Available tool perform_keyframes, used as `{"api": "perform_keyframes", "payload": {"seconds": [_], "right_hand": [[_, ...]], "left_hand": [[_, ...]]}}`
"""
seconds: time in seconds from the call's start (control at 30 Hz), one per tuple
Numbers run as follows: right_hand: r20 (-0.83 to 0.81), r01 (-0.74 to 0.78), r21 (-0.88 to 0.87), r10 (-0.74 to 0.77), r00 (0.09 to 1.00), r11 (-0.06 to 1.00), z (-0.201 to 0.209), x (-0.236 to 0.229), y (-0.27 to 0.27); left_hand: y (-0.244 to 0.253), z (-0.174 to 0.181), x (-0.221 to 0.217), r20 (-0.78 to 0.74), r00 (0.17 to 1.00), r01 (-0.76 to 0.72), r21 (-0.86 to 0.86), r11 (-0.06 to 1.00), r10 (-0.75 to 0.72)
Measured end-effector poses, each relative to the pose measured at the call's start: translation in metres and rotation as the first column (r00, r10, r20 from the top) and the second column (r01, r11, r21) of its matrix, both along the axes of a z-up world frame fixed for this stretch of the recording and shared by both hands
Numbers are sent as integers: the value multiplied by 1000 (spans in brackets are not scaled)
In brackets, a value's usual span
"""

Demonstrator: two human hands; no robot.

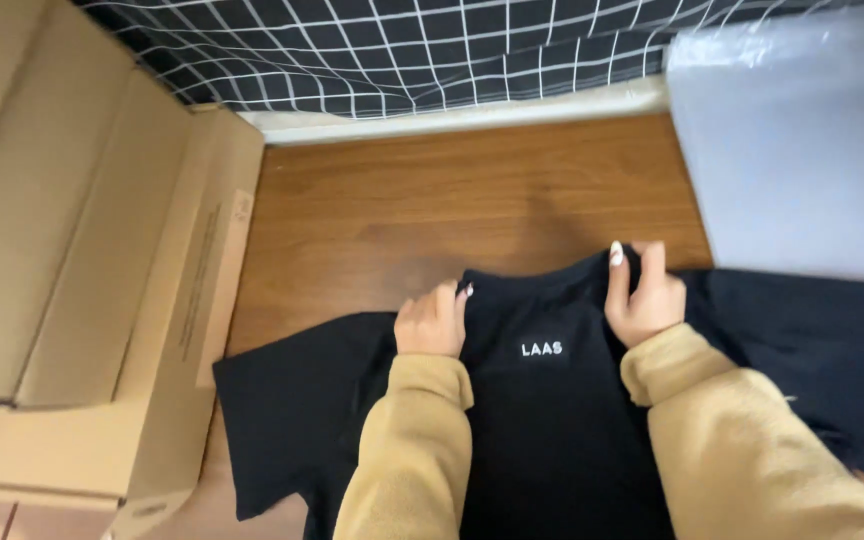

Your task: Folding a black t-shirt, hanging it on a rack, and then placing a white t-shirt into a plastic shipping bag.

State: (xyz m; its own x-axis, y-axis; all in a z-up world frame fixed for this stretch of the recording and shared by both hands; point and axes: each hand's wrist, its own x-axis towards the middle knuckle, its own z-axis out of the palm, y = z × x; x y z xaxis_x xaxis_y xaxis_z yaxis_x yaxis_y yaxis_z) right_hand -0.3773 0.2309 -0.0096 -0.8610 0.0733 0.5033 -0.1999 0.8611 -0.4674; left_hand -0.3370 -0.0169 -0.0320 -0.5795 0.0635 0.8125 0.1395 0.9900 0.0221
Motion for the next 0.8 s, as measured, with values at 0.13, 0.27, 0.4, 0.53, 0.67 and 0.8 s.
{"api": "perform_keyframes", "payload": {"seconds": [0.13,0.27,0.4,0.53,0.67,0.8], "right_hand": [[69,-54,-77,59,996,996,2,29,6],[54,-132,-248,149,987,960,12,57,23],[106,-173,-286,211,972,942,32,75,39],[61,-382,-341,426,903,859,84,69,49],[142,-576,-561,755,640,594,144,76,60],[224,-591,-705,914,339,392,196,92,71]], "left_hand": [[8,-6,36,-4,1000,-27,-6,1000,27],[25,-8,78,64,998,-12,-15,1000,13],[38,-1,123,140,990,-47,101,994,32],[40,97,167,120,974,-209,157,965,191],[47,176,215,105,991,-100,146,984,85],[59,240,277,53,996,-83,240,967,72]]}}
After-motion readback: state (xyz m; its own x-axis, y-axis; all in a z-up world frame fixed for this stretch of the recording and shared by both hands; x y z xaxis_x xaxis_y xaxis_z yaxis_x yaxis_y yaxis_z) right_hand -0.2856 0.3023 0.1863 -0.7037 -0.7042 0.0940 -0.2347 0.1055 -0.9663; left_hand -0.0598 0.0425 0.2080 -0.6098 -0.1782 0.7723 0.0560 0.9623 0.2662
